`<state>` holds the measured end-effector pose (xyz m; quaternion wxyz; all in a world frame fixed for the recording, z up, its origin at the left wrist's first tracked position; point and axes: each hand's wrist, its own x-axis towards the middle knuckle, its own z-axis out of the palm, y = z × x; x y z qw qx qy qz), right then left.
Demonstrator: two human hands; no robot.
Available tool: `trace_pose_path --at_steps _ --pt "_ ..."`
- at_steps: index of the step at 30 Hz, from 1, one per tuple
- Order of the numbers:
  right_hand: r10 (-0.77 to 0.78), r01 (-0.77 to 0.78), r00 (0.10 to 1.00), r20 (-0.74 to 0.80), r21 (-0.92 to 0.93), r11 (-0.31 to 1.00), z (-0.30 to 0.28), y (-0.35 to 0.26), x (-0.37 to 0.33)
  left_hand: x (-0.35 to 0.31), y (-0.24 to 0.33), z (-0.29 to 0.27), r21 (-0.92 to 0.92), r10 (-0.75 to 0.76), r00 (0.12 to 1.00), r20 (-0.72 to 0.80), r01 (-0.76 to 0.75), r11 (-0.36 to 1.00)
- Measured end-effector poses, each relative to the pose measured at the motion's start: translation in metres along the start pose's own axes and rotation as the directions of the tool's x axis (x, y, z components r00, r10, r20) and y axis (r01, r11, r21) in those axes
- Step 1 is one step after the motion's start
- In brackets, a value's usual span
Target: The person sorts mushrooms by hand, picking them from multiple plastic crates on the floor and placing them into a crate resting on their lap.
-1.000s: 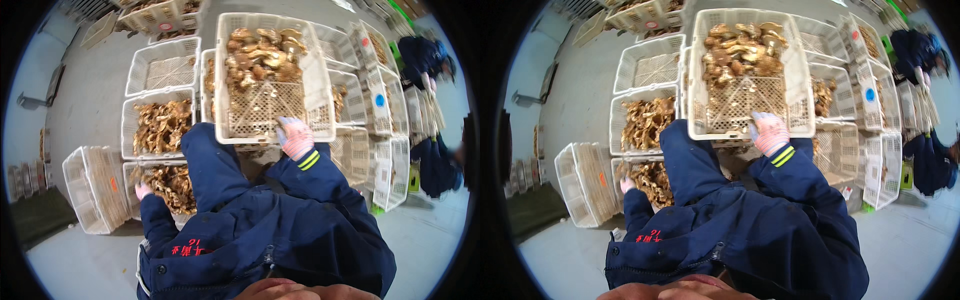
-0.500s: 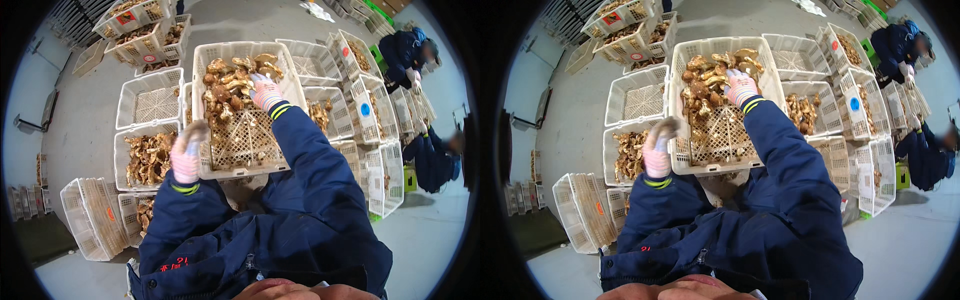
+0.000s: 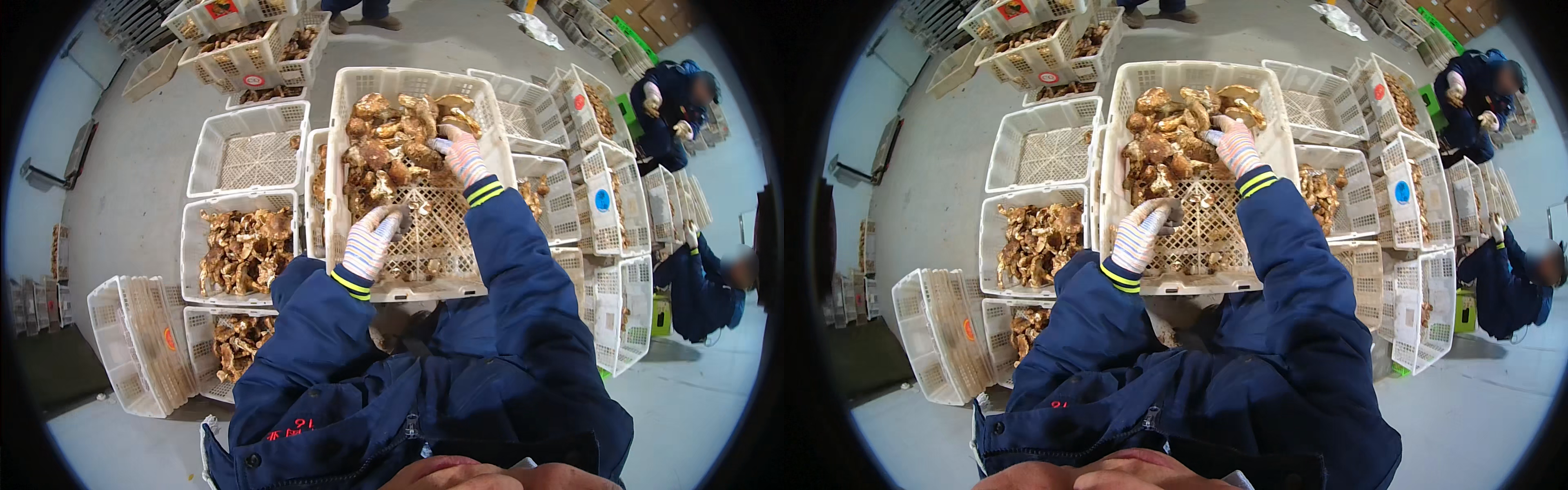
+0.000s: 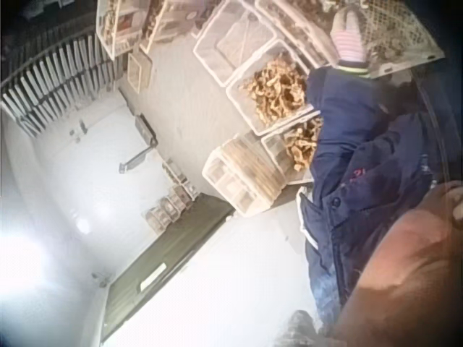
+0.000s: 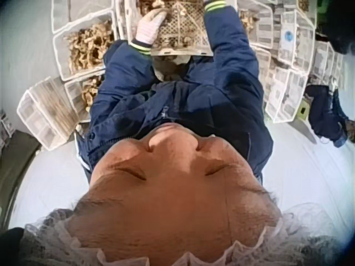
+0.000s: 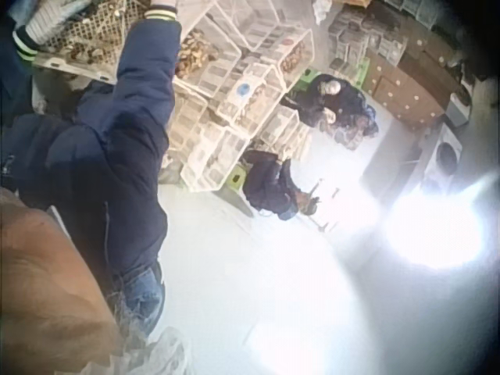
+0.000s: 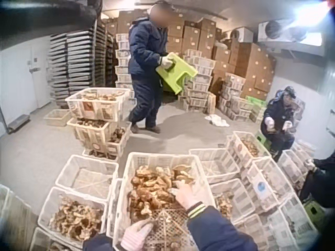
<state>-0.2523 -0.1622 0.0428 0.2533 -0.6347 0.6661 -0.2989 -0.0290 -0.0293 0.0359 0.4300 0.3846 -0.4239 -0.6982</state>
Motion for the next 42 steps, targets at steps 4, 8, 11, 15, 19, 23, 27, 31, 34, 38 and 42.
trace_pose_path --at_steps 4,8,11,15,19,23,27,31,34,38,42 --pt "-0.12 -0.133 0.981 0.156 0.975 0.178 -0.017 -0.074 -0.085 -0.01 0.023 -0.004 -0.114 0.034 0.994 0.106 -0.022 0.993" --pt "-0.15 -0.154 0.975 0.161 0.986 0.058 -0.026 -0.091 -0.149 -0.028 0.038 0.021 -0.405 0.149 0.953 0.264 -0.03 0.914" --pt "-0.167 0.098 0.986 -0.029 0.901 0.422 -0.03 -0.098 -0.183 -0.044 0.03 0.02 -0.532 0.154 0.962 0.227 -0.009 0.847" --pt "-0.21 0.234 0.97 -0.123 0.709 0.665 -0.066 -0.091 -0.215 -0.065 0.033 0.028 -0.505 0.022 0.992 0.122 0.043 0.862" --pt "-0.165 0.122 0.986 0.013 0.616 0.779 -0.053 -0.071 -0.243 -0.073 0.01 0.003 -0.35 -0.065 0.992 0.103 0.098 0.932" --pt "-0.118 0.047 0.991 0.056 0.691 0.722 -0.052 -0.049 -0.281 -0.08 -0.001 0.005 -0.084 -0.276 0.948 0.159 0.292 0.953" --pt "0.119 -0.206 0.977 0.176 0.921 0.33 -0.054 -0.037 -0.305 -0.083 -0.002 0.03 0.185 -0.017 0.982 0.188 -0.018 0.983" --pt "0.102 -0.166 0.984 0.143 0.95 0.264 -0.05 -0.048 -0.294 -0.077 -0.009 0.013 0.455 0.213 0.945 0.247 -0.307 0.836" --pt "0.036 -0.117 0.993 0.112 0.901 0.418 -0.049 -0.063 -0.288 -0.098 -0.001 0.034 -0.228 -0.058 0.953 0.297 0.129 0.965" --pt "-0.306 0.308 0.949 -0.077 0.424 0.852 -0.056 -0.08 -0.277 -0.121 0.001 0.031 -0.684 -0.243 0.937 0.25 0.349 0.64" --pt "-0.169 0.111 0.986 -0.002 0.762 0.638 -0.045 -0.067 -0.261 -0.146 0.032 -0.016 -0.664 -0.085 0.996 -0.009 0.058 0.745"
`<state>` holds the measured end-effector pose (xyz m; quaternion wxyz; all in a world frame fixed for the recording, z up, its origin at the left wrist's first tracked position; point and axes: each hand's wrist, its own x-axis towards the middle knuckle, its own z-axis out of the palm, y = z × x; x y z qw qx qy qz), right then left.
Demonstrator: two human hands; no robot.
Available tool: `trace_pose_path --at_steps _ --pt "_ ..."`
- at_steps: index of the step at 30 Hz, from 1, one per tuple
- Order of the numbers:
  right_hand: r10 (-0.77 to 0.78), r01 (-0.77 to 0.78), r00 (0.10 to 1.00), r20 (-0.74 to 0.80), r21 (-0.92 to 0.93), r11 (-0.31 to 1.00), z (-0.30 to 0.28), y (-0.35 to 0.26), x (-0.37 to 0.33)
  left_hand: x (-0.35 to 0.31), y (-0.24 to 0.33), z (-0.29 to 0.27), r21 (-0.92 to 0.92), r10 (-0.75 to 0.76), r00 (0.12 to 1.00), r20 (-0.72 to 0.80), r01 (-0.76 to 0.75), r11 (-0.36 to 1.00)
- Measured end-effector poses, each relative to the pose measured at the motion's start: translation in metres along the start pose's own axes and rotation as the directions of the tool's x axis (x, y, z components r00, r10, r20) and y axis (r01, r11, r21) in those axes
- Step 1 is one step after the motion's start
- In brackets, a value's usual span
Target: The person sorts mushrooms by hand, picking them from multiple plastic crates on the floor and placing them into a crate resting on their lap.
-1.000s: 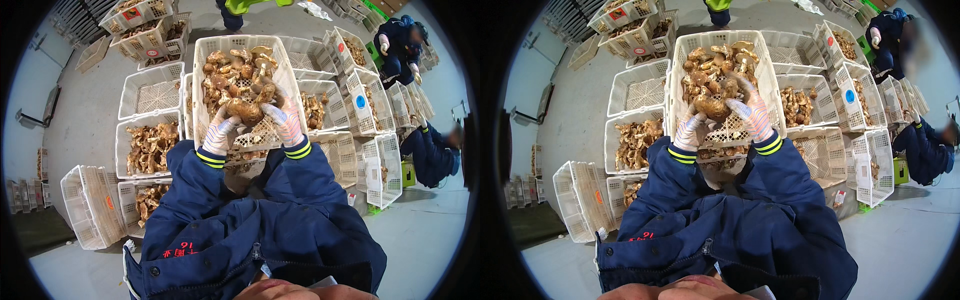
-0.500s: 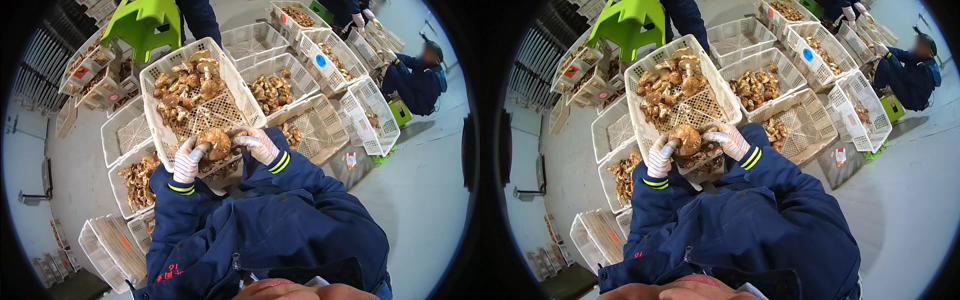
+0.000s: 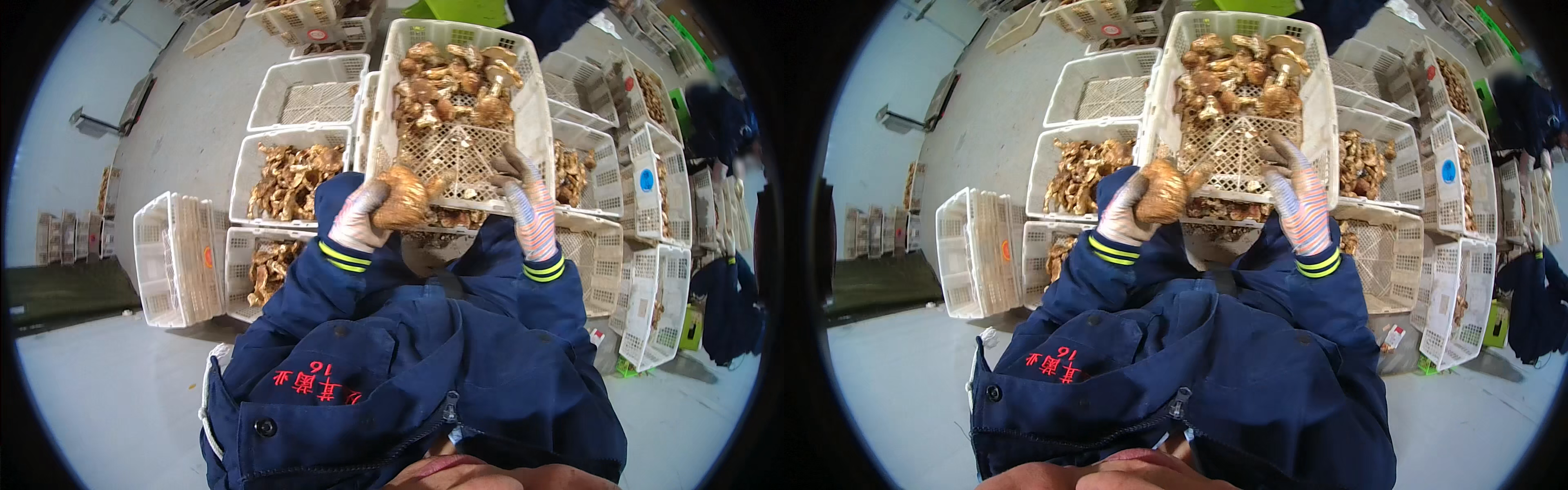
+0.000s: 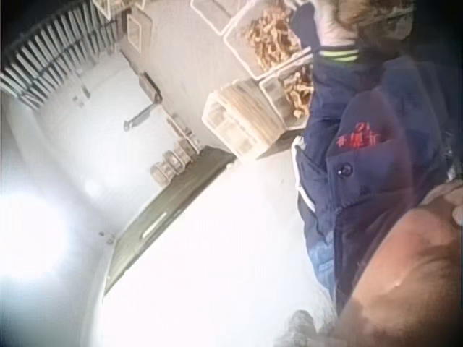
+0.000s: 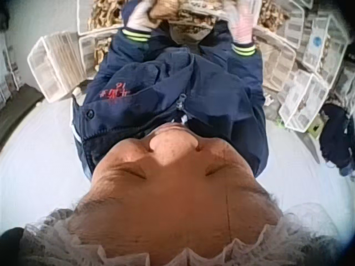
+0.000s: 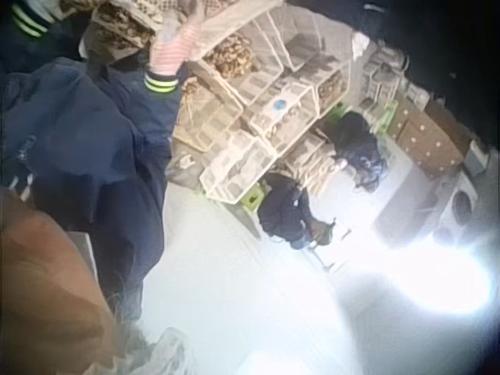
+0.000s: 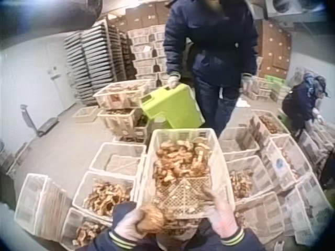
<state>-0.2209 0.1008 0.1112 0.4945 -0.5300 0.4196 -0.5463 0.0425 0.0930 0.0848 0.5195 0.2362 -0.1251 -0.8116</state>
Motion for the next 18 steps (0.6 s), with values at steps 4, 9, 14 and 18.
trace_pose_path --at_steps 4,9,14,18 --pt "0.067 -0.05 0.998 0.007 -0.597 0.8 -0.008 0.038 0.005 -0.056 0.098 -0.101 0.359 0.46 0.858 -0.231 -0.364 0.86" --pt "0.019 0.047 0.997 0.077 -0.763 0.645 -0.023 0.054 0.012 -0.133 0.111 -0.229 0.678 0.595 0.473 -0.649 0.005 0.735" --pt "0.078 0.139 0.977 0.199 -0.867 0.479 0.013 0.061 0.1 -0.215 0.109 -0.381 0.788 0.741 0.267 -0.616 0.222 0.575" --pt "0.516 -0.13 0.856 0.016 -0.96 0.246 0.046 0.066 0.176 -0.086 0.111 -0.161 0.865 0.751 0.534 -0.388 -0.072 0.497"
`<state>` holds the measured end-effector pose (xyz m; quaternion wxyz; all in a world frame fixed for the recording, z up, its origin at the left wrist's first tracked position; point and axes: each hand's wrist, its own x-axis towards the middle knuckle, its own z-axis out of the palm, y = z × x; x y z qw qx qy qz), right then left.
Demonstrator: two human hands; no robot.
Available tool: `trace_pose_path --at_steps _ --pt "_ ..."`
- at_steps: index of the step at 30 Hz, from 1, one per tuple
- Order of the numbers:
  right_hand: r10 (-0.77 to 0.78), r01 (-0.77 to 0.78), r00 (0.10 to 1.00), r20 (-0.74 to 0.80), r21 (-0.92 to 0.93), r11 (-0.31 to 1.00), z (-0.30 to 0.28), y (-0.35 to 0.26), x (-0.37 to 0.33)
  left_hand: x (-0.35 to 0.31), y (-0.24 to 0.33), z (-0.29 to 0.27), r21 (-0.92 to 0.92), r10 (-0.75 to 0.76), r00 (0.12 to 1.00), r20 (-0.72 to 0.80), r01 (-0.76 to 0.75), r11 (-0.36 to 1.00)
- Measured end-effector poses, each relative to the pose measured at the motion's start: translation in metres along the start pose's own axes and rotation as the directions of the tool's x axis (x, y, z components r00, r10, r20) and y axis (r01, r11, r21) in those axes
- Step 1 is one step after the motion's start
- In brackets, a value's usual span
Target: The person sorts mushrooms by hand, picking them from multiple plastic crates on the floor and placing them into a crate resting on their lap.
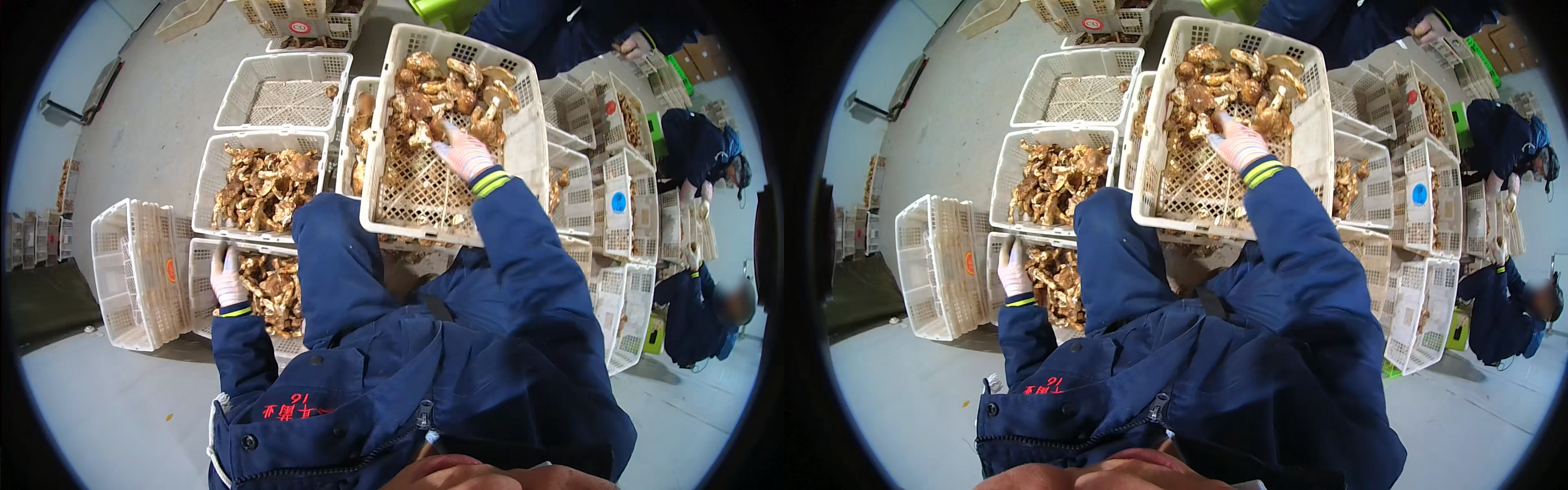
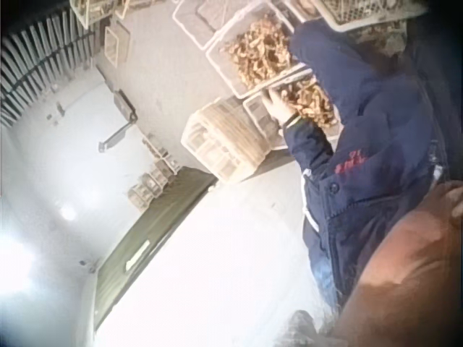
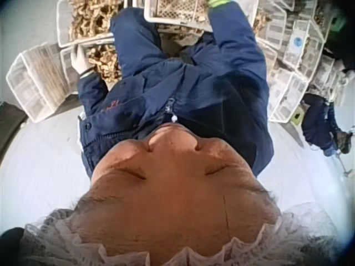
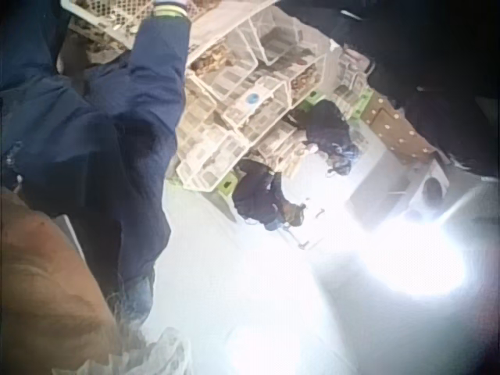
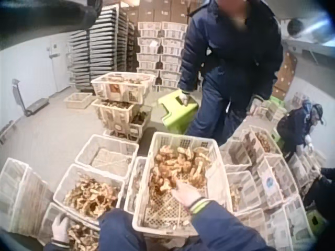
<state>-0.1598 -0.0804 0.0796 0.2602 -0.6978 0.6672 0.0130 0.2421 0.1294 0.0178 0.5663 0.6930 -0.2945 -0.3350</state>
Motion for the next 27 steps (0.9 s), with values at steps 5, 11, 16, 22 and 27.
trace_pose_path --at_steps 5,11,16,22,27 --pt "0.105 -0.106 0.994 -0.018 -0.099 0.989 0.07 -0.001 0.085 -0.016 0.075 0.138 -0.363 0.228 0.868 0.442 -0.059 0.93" --pt "0.025 -0.022 0.998 -0.061 0.045 0.999 0.04 0.015 0.064 -0.05 0.074 0.257 -0.311 0.301 0.791 0.533 -0.148 0.939" --pt "-0.065 0.146 0.989 -0.132 0.82 0.554 -0.001 0.041 -0.03 -0.042 0.05 0.273 -0.302 -0.002 0.658 0.753 0.348 0.888" --pt "-0.083 0.471 0.88 -0.468 0.837 0.28 0.031 0.015 -0.073 -0.046 0.049 0.267 -0.221 0.039 0.425 0.904 0.389 0.895" --pt "-0.007 0.23 0.973 -0.23 0.973 -0.02 0.051 0.029 -0.094 -0.058 0.059 0.285 -0.109 0.121 0.616 0.779 -0.057 0.992"
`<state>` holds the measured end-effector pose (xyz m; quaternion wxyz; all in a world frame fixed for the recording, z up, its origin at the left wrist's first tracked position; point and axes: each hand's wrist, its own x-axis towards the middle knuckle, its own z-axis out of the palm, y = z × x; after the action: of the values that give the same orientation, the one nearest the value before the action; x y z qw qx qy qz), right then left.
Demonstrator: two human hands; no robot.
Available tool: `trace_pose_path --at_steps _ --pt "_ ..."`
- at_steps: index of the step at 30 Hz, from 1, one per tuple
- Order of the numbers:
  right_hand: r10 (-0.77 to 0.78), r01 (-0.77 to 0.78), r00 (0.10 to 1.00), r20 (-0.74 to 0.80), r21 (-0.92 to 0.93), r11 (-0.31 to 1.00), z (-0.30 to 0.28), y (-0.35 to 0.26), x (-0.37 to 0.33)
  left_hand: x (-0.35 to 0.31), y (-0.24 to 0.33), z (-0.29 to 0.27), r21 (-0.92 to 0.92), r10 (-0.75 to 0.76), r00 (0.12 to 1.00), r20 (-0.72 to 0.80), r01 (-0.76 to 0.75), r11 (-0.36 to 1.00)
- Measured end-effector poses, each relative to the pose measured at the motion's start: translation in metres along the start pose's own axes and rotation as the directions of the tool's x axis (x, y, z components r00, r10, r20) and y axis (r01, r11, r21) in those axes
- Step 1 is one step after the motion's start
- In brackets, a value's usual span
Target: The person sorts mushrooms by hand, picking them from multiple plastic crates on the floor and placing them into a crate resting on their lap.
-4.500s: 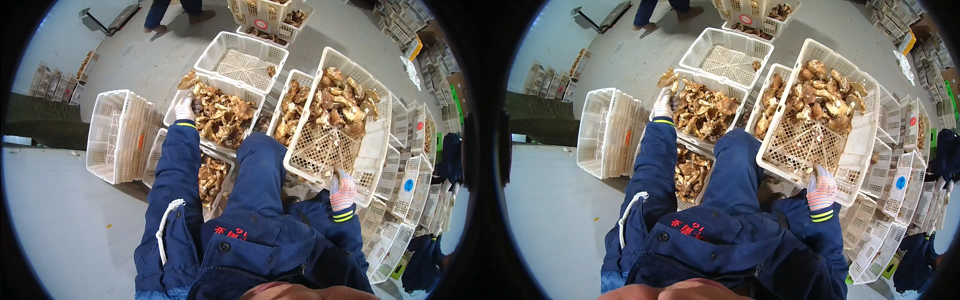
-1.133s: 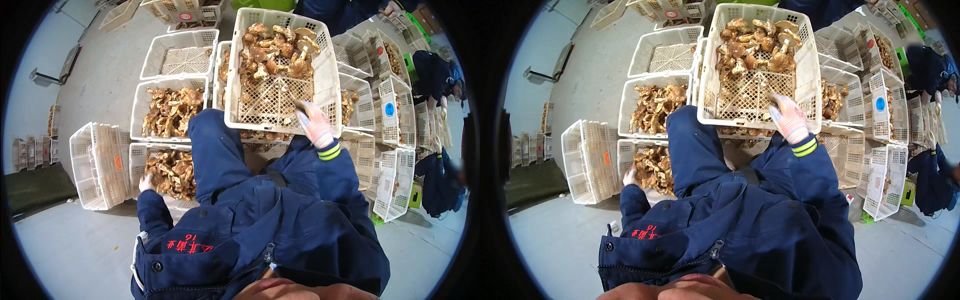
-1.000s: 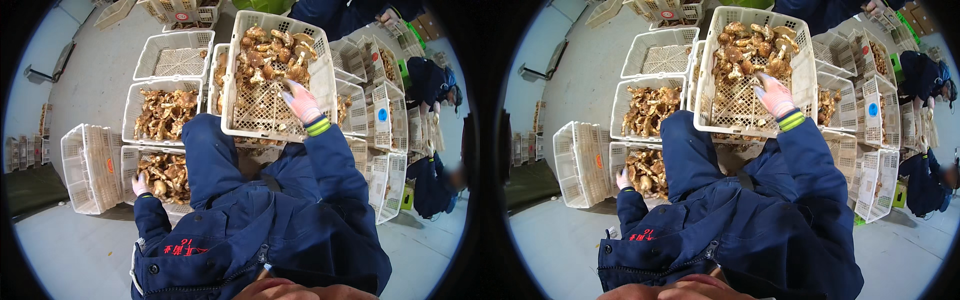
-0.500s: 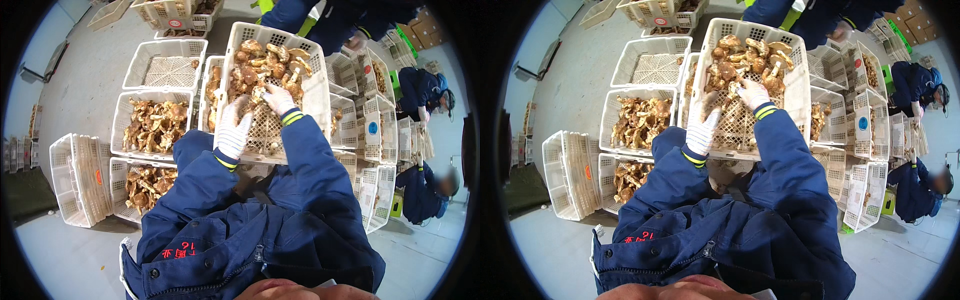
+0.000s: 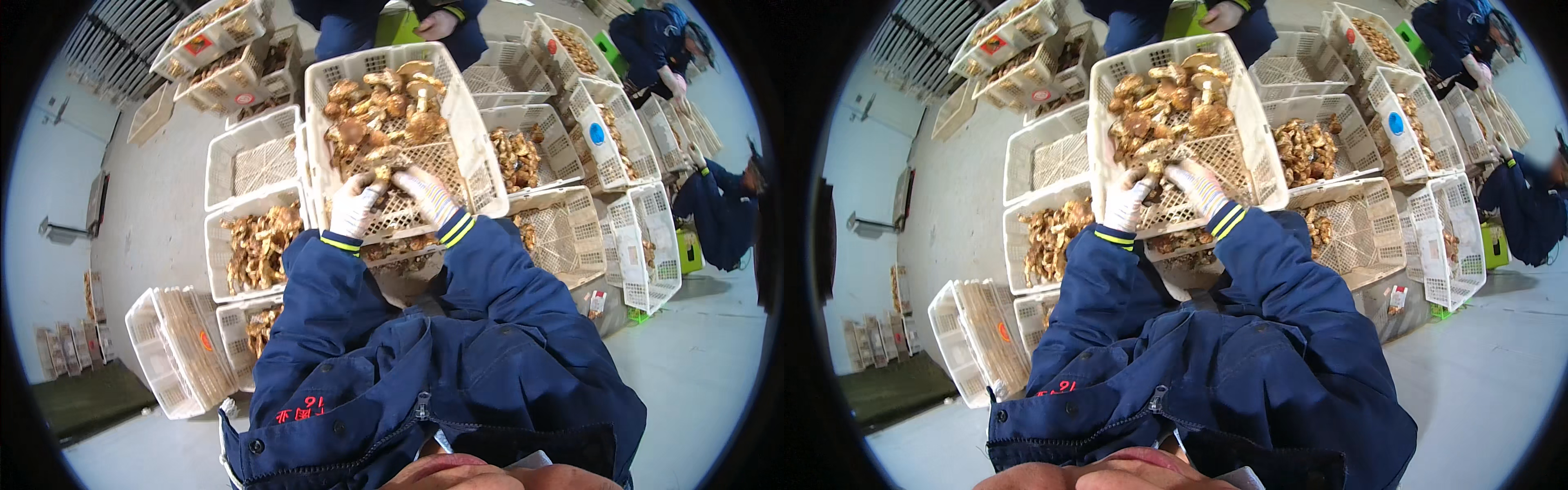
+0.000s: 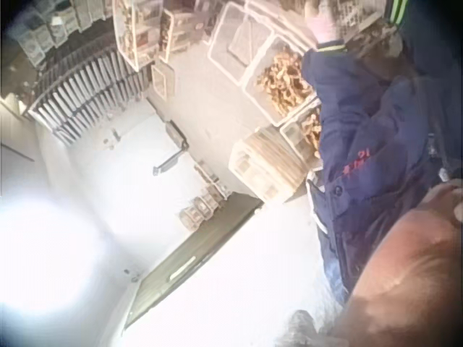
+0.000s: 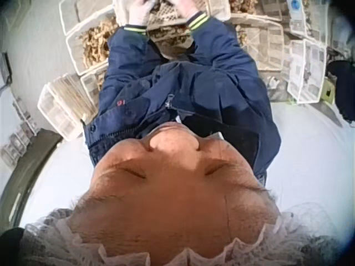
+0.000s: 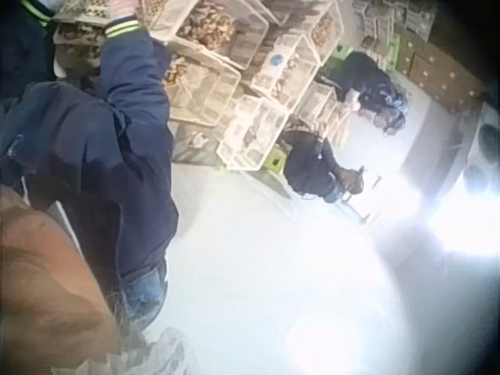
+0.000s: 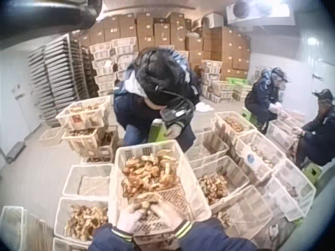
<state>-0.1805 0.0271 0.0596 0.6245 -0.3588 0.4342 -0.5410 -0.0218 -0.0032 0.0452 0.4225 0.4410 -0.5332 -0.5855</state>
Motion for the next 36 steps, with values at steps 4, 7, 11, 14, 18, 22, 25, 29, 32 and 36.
trace_pose_path --at_steps 4,7,11,14,18,22,25,29,32,36 --pt "-0.193 0.216 0.971 0.141 -0.17 0.961 0.018 0.01 0.001 0.0 -0.018 -0.013 0.424 0.313 0.945 0.096 -0.324 0.846" --pt "-0.206 0.169 0.976 -0.07 -0.353 0.92 -0.015 0.051 0.028 -0.014 0.004 0.035 0.212 0.262 0.958 0.117 -0.282 0.936" --pt "0.07 -0.067 0.986 -0.151 0.028 0.997 -0.022 0.053 0.037 -0.011 0.009 0.029 -0.063 0.038 0.994 0.098 -0.031 0.998" --pt "-0.074 0.132 0.961 -0.266 0.21 0.969 -0.017 0.051 0.045 -0.007 0.015 0.022 0.065 -0.151 0.988 0.034 0.148 0.987" --pt "-0.246 0.291 0.946 -0.212 0.213 0.933 0.006 0.04 0.053 0.005 -0.02 -0.011 -0.169 -0.047 0.972 0.232 0.088 0.982" --pt "-0.078 0.114 0.968 -0.238 0.141 0.983 -0.009 0.047 0.054 0.002 0.0 0.003 -0.252 -0.221 0.919 0.327 0.311 0.916" --pt "0.025 0.038 0.981 -0.19 0.318 0.947 0.01 0.024 0.046 -0.002 0.012 0.003 -0.261 -0.178 0.972 0.153 0.214 0.941" --pt "0.03 -0.019 0.992 -0.125 0.087 0.996 0.0 0.023 0.043 -0.007 0.02 0.015 -0.327 -0.236 0.949 0.21 0.295 0.898" --pt "0.112 -0.119 0.986 -0.126 -0.046 0.992 0.003 0.024 0.045 -0.009 0.026 0.016 -0.105 -0.28 0.957 0.072 0.286 0.952" --pt "0.112 -0.061 0.973 -0.203 0.241 0.969 -0.006 0.042 0.059 -0.003 0.007 0.0 0.02 -0.239 0.954 0.184 0.239 0.971"
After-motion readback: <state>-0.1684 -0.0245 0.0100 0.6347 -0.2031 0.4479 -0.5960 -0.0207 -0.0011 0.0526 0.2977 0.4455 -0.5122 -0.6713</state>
